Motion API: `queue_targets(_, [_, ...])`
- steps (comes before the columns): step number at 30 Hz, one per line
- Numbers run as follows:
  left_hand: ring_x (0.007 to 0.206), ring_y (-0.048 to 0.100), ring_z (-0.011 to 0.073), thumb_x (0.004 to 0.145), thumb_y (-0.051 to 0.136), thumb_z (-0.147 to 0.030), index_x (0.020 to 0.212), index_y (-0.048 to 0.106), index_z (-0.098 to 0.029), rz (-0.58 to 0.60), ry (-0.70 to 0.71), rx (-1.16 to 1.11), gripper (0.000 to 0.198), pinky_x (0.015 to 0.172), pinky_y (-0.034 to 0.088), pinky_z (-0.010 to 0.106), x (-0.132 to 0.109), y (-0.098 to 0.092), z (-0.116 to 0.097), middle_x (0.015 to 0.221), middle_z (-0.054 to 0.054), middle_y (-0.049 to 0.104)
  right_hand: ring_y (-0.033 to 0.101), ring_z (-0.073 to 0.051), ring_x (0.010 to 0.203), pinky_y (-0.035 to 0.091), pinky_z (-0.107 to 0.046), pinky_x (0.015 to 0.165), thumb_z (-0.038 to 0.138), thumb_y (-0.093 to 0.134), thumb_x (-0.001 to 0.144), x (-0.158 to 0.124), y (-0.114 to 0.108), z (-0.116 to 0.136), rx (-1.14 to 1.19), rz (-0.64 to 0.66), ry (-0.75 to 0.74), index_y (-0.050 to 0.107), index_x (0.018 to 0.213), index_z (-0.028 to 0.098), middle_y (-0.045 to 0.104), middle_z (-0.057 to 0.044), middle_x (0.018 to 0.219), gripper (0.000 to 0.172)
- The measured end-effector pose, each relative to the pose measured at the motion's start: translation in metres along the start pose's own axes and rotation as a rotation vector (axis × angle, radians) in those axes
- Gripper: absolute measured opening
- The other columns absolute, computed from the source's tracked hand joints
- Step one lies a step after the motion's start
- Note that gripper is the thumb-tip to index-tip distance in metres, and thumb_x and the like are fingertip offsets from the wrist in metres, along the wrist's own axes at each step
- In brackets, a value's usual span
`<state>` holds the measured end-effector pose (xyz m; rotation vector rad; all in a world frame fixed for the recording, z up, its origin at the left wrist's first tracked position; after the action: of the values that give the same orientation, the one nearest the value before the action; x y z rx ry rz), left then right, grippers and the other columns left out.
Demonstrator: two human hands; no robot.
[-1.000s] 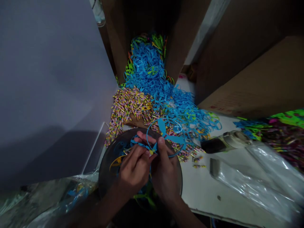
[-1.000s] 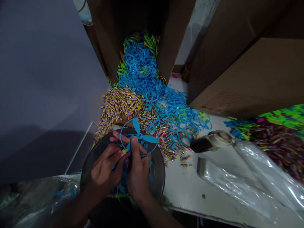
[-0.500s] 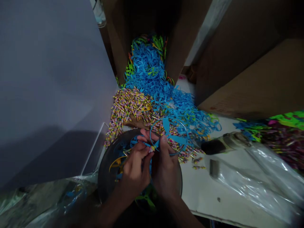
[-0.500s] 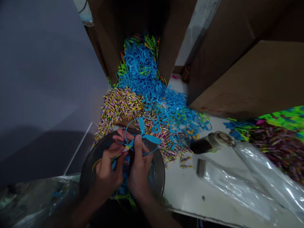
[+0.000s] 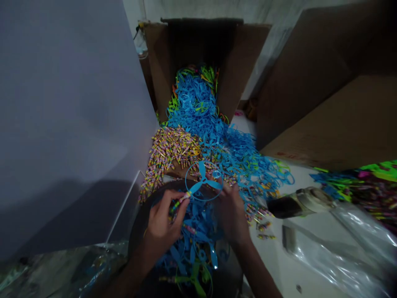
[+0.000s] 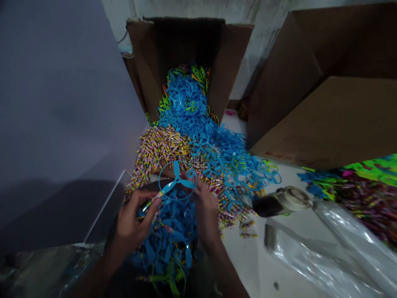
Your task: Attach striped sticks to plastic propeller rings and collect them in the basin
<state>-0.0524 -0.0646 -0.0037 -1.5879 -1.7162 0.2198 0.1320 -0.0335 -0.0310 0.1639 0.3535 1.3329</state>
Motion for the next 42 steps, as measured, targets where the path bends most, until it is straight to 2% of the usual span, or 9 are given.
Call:
queue_targets(3, [0.087,0.069,0.019,0.1,0.048,-0.04,0.09,0.062,-0.023,0.223,-0.039,0.163,0.024,0.08,0.052,0.03,0.019,-0.013,0.025,0.089,0.003,0.071,0.052,-0.027,0.132,0.038,-0.043,0.109,0.062,0.054,0.089,0.043,-0.062,-0.007,-0.123,-0.132,-0.161,0.066,0.126,0.029,0.064,-0.005,0.136,0.051])
queue_targets(5, [0.101,0.067,0.0208,0.102,0.039,-0.043,0.101,0.063,-0.022,0.307,-0.15,0.382,0.032,0.09,0.05,0.033,0.041,-0.016,0.05,0.104,0.006,0.071,0.057,-0.03,0.126,0.042,-0.046,0.106,0.065,0.043,0.092,0.078,-0.09,-0.016,-0.755,-0.114,-0.362,0.067,0.125,0.023,0.065,-0.011,0.133,0.059])
queue_targets(7, [0.113,0.063,0.0231,0.104,0.036,-0.041,0.118,0.06,-0.021,0.394,-0.313,0.573,0.034,0.096,0.048,0.037,0.069,-0.01,0.081,0.12,0.01,0.067,0.057,-0.036,0.125,0.039,-0.053,0.107,0.071,0.043,0.087,0.114,-0.107,-0.032,-0.912,-0.095,-0.392,0.07,0.119,0.015,0.066,-0.019,0.128,0.07])
queue_targets(12, [0.1,0.066,0.0226,0.095,0.061,-0.034,0.117,0.062,-0.014,0.608,-0.478,0.677,0.03,0.086,0.056,0.042,0.125,0.026,0.146,0.114,0.01,0.066,0.012,-0.046,0.149,0.012,-0.068,0.113,0.077,0.054,0.077,0.18,-0.103,-0.065,-1.2,-0.043,-0.44,0.061,0.134,0.021,0.039,-0.016,0.156,0.08])
queue_targets(14, [0.103,0.065,0.0225,0.094,0.063,-0.033,0.119,0.062,-0.016,0.65,-0.482,0.691,0.031,0.087,0.056,0.042,0.132,0.039,0.16,0.119,0.009,0.064,0.013,-0.047,0.148,0.009,-0.072,0.111,0.073,0.055,0.081,0.193,-0.096,-0.074,-1.294,-0.009,-0.441,0.064,0.132,0.027,0.039,-0.012,0.157,0.069])
queue_targets(17, [0.106,0.064,0.0239,0.095,0.062,-0.033,0.122,0.06,-0.016,0.647,-0.464,0.691,0.033,0.089,0.055,0.045,0.133,0.053,0.172,0.123,0.01,0.062,0.033,-0.042,0.142,0.013,-0.065,0.114,0.061,0.051,0.091,0.2,-0.089,-0.083,-1.394,0.051,-0.459,0.072,0.118,0.03,0.055,-0.01,0.145,0.046])
queue_targets(29, [0.085,0.066,0.0175,0.096,0.059,-0.034,0.105,0.064,-0.013,0.403,-0.338,0.233,0.024,0.079,0.056,0.037,0.126,0.048,0.175,0.099,0.006,0.068,0.035,-0.035,0.141,0.003,-0.064,0.115,0.033,0.053,0.096,0.195,-0.09,-0.066,-1.382,-0.096,-0.648,0.074,0.098,0.023,0.063,-0.01,0.135,0.024])
queue_targets(36, [0.072,0.066,0.0191,0.083,0.062,-0.046,0.083,0.062,-0.019,0.281,-0.291,-0.124,0.027,0.067,0.05,0.028,0.112,0.055,0.145,0.07,0.0,0.066,0.06,-0.025,0.115,0.041,-0.051,0.105,0.034,0.063,0.094,0.205,-0.088,-0.07,-1.17,-0.003,-0.566,0.068,0.101,0.017,0.068,-0.008,0.115,0.02])
queue_targets(42, [0.066,0.067,0.0196,0.073,0.066,-0.052,0.077,0.055,-0.021,0.183,-0.326,-0.317,0.033,0.061,0.05,0.028,0.105,0.044,0.129,0.071,0.001,0.067,0.06,-0.026,0.114,0.039,-0.053,0.105,0.038,0.066,0.09,0.207,-0.093,-0.041,-0.703,-0.196,-0.526,0.068,0.097,0.015,0.069,-0.008,0.109,0.024])
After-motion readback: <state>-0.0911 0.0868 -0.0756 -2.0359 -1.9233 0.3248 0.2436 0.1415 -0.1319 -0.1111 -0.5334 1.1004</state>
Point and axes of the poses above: each hand's wrist, its own x-axis towards the middle knuckle, its own y-axis out of the palm, z = x × y, the point moved 3 cm from there along x, towards the middle knuckle
